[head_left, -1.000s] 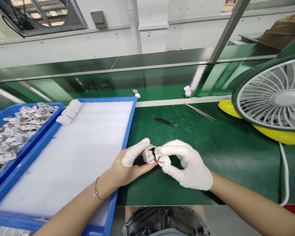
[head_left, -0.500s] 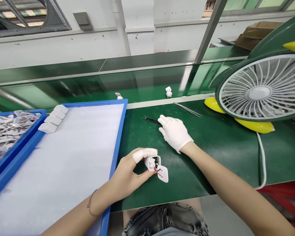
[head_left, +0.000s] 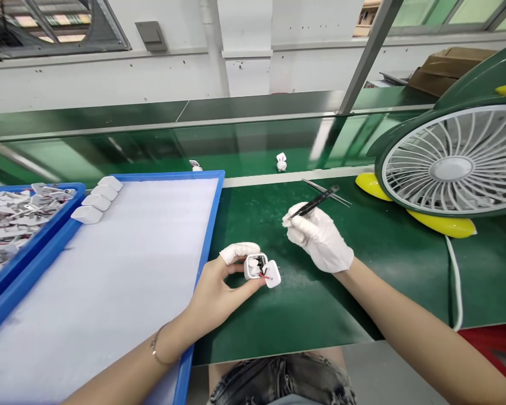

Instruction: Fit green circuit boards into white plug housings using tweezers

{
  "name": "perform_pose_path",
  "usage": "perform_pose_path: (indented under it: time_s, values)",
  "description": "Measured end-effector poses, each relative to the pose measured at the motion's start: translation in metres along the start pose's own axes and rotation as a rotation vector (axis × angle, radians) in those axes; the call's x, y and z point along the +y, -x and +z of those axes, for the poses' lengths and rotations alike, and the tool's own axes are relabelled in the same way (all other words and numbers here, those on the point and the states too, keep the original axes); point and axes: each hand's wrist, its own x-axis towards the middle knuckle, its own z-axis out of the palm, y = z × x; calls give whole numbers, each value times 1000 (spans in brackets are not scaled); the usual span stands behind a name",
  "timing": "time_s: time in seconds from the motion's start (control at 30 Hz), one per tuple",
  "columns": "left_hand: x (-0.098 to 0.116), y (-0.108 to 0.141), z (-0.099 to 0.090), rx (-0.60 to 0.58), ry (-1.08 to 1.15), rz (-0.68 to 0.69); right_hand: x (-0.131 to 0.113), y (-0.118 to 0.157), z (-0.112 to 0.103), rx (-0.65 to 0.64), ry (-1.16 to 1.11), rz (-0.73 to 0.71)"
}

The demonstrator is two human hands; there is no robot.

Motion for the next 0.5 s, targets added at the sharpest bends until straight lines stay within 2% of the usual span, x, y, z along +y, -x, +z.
perform_pose_path:
  time_s: [0.2,0.37,0.5]
  values:
    - [-1,-2,-1,1,31,-12,4,6,7,7,88,62]
    - [-2,-2,0,4,13,-20,7,10,13,1,89,4]
    - [-2,-1,-1,7,3,-6,10,17,13,-57,271,35]
